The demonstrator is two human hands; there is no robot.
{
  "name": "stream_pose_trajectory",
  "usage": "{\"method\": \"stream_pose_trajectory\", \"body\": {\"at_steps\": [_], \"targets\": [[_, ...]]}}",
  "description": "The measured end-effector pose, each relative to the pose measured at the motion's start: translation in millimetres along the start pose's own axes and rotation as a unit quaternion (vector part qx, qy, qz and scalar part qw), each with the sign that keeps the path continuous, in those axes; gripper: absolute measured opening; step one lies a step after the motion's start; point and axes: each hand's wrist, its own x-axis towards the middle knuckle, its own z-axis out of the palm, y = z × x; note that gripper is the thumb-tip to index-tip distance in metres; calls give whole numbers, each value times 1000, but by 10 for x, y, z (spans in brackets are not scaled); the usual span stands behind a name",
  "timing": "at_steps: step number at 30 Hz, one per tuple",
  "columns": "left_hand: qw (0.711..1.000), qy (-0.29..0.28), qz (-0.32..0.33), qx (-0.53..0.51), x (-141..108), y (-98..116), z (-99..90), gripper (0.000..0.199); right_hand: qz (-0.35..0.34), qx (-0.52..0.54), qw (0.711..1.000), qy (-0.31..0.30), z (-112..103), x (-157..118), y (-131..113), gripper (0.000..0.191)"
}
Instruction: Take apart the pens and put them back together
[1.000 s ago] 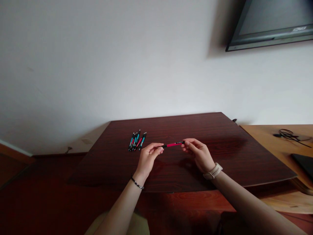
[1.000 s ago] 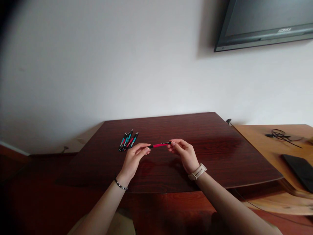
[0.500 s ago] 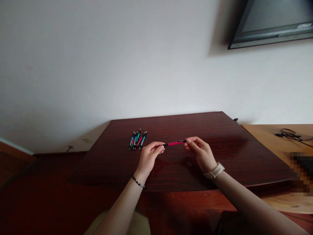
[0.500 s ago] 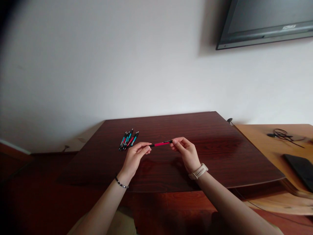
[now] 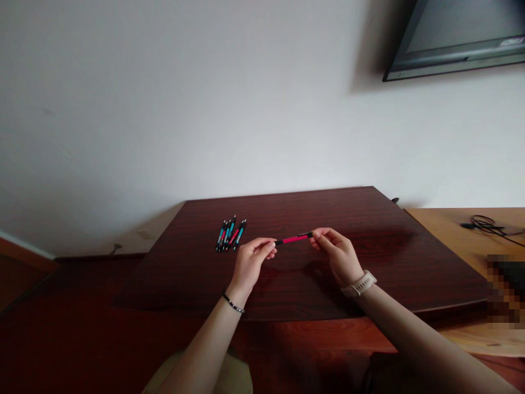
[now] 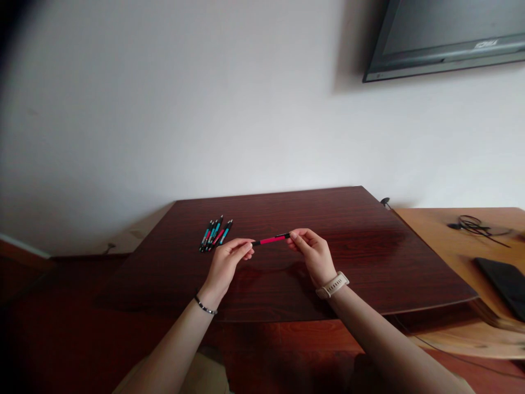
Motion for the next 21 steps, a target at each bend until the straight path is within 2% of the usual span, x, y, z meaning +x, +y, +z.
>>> {"method": "stream_pose_trajectory", "body": {"at_steps": [9, 13, 18, 21], "targets": [[999, -6, -32, -24, -3, -78, -17, 28, -13, -15, 1000, -2, -5, -3, 41, 35], [999, -14, -36, -37, -22, -95, 3, 31, -6, 18, 1000, -4, 13, -49, 6, 33], [997, -60, -28, -33, -87, -125, 130, 33, 59, 64, 992, -87, 92, -147, 14, 43], [997, -65, -9, -34, -108, -126, 190, 27, 90, 78, 988, -95, 134, -169, 56, 38]]}}
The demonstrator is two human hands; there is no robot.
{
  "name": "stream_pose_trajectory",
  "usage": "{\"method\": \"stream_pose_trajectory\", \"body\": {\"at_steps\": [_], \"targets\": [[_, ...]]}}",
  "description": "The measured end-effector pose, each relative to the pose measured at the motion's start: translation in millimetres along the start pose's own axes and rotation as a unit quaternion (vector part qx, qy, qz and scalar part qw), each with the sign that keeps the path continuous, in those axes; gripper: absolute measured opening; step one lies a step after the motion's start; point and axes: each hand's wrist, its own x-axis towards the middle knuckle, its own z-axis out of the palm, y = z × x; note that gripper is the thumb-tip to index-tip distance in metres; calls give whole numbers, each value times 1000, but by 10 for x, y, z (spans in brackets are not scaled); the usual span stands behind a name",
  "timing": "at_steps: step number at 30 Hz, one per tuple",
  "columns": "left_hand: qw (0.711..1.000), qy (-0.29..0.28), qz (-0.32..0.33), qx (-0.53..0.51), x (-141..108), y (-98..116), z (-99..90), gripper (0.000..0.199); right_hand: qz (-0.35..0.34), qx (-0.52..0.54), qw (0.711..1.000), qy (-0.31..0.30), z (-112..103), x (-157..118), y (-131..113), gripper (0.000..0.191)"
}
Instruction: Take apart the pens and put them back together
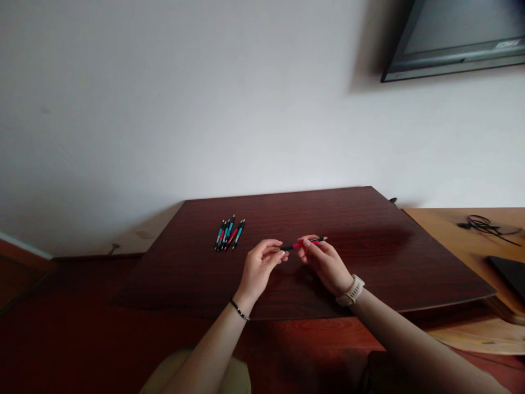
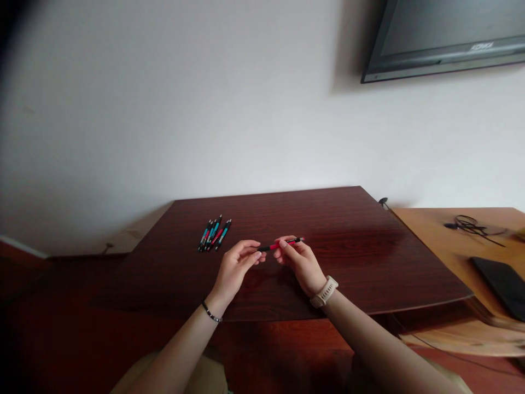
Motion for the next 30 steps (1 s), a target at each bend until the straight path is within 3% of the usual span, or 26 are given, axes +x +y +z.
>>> {"method": "stream_pose_trajectory", "body": {"at_steps": [5, 12, 20, 25, 30], "targets": [[1000, 25, 5, -17, 4, 20, -11, 25, 12, 9, 1000, -4, 12, 5, 10, 37], [989, 29, -86, -116, 7, 24, -49, 30, -15, -22, 999, -21, -24, 12, -16, 33], [983, 34, -120, -132, 33, 30, -99, 34, -12, -34, 998, -52, -26, -8, -47, 30], [996, 46, -66, -29, 21, 54, -91, 43, 6, -9, 998, -63, -18, -17, -27, 29], [1000, 17, -13, -18, 24, 86, -90, 40, 34, 39, 997, -54, -16, -21, -22, 35]]}}
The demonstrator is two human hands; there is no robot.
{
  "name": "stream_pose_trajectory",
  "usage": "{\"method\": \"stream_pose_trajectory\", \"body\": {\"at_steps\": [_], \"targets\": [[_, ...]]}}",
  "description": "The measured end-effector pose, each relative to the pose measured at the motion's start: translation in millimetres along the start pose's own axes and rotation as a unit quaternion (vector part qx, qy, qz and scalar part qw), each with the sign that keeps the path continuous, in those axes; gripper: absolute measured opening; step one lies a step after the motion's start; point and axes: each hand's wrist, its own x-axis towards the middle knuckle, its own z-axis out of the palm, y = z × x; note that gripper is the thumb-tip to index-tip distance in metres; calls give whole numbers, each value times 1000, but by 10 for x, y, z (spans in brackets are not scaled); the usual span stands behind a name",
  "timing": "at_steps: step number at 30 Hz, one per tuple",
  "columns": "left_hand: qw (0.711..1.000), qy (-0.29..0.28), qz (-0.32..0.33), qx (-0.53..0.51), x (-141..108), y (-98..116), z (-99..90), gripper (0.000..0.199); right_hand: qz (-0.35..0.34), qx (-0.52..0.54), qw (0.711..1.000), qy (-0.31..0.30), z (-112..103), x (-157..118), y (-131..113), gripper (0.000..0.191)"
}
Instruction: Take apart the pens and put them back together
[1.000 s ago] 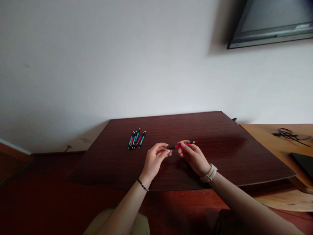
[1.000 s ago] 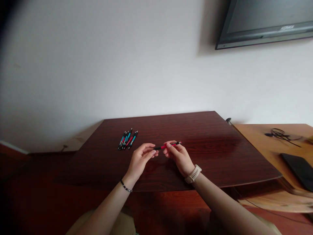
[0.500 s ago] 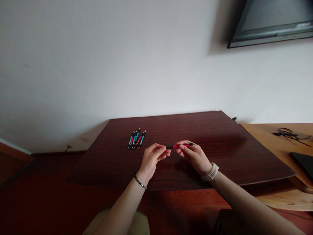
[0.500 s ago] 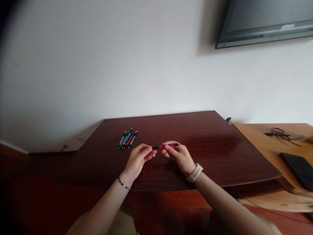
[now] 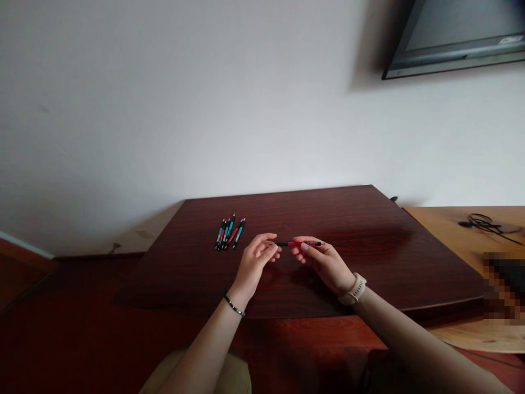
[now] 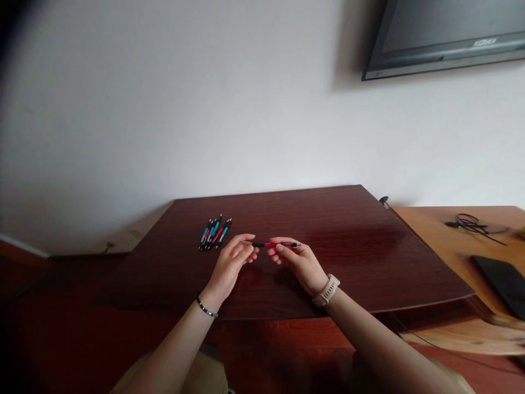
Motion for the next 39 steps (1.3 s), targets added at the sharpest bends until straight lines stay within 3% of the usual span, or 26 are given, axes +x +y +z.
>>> {"method": "stream_pose_trajectory", "body": {"at_steps": [7, 12, 18, 24, 33, 37, 39], "targets": [[993, -3, 55, 105, 0, 7, -14, 24, 3, -17, 1000, -4, -11, 9, 13, 35], [992, -19, 49, 116, -24, 16, -15, 29, -18, -54, 998, -1, -14, 9, 16, 33], [981, 14, 58, 183, -26, 55, -12, 50, -16, -70, 997, -9, 61, -34, -20, 35], [993, 0, 41, 113, -7, 30, -17, 49, 2, -22, 1000, 1, 52, -16, 3, 35], [997, -4, 36, 67, 28, -14, -45, 26, 11, -8, 1000, 26, 26, -6, -24, 40], [994, -17, 78, 71, 25, -13, -40, 17, 15, -8, 999, 30, 20, -10, -3, 39], [994, -21, 87, 61, 19, -7, -33, 26, 14, -5, 999, 29, 12, -8, 6, 39]]}}
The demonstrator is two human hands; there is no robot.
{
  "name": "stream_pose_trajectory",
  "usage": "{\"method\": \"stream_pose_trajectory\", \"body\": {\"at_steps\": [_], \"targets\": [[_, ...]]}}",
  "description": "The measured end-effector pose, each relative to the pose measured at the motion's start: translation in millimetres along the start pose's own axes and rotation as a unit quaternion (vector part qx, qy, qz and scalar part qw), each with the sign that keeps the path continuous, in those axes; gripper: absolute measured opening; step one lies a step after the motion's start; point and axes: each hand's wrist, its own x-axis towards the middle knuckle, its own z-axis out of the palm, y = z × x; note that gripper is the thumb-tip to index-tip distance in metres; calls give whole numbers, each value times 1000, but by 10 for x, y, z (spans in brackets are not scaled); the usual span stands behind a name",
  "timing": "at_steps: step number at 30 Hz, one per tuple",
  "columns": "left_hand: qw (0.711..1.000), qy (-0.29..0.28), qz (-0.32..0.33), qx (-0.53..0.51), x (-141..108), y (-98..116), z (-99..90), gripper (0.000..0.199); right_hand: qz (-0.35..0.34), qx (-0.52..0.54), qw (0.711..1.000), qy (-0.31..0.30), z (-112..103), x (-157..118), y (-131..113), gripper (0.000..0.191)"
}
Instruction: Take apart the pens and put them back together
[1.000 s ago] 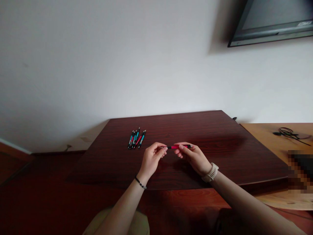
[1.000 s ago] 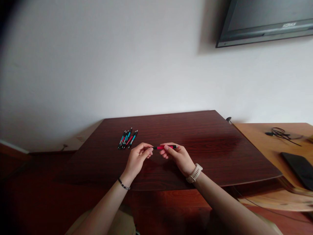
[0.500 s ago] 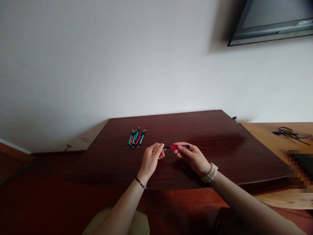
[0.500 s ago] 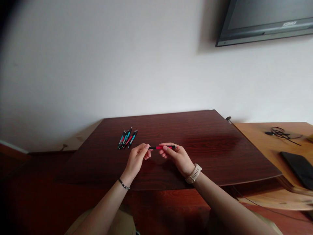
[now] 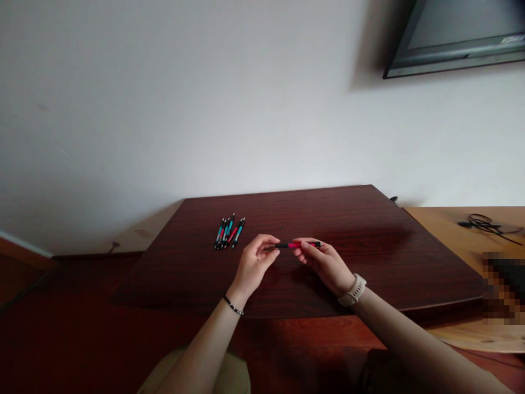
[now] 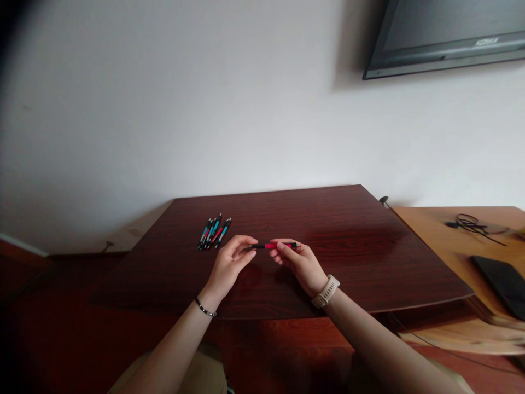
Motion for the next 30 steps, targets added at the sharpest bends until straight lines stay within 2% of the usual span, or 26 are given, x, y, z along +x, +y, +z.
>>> {"method": "stream_pose_trajectory", "body": {"at_steps": [2, 6, 17, 22, 26, 30], "targets": [[1000, 5, -23, -12, -6, 7, 7, 35, -1, 5, 1000, -2, -4, 2, 1, 38], [998, 9, -61, 3, -15, 17, 6, 26, -3, 21, 1000, -1, 0, -2, -11, 37], [998, -17, -49, 34, -17, 70, -11, 25, -2, 10, 1000, -6, 11, -13, -23, 37], [999, -13, -22, 47, -11, 54, -9, 26, -2, 9, 1000, -13, 9, -14, -12, 36], [998, -13, -41, 41, -10, 75, -7, 25, 2, 16, 1000, -22, 9, -15, -8, 35], [997, -11, -58, 54, -13, 93, -8, 37, 10, 17, 1000, -24, 30, -25, -20, 35]]}}
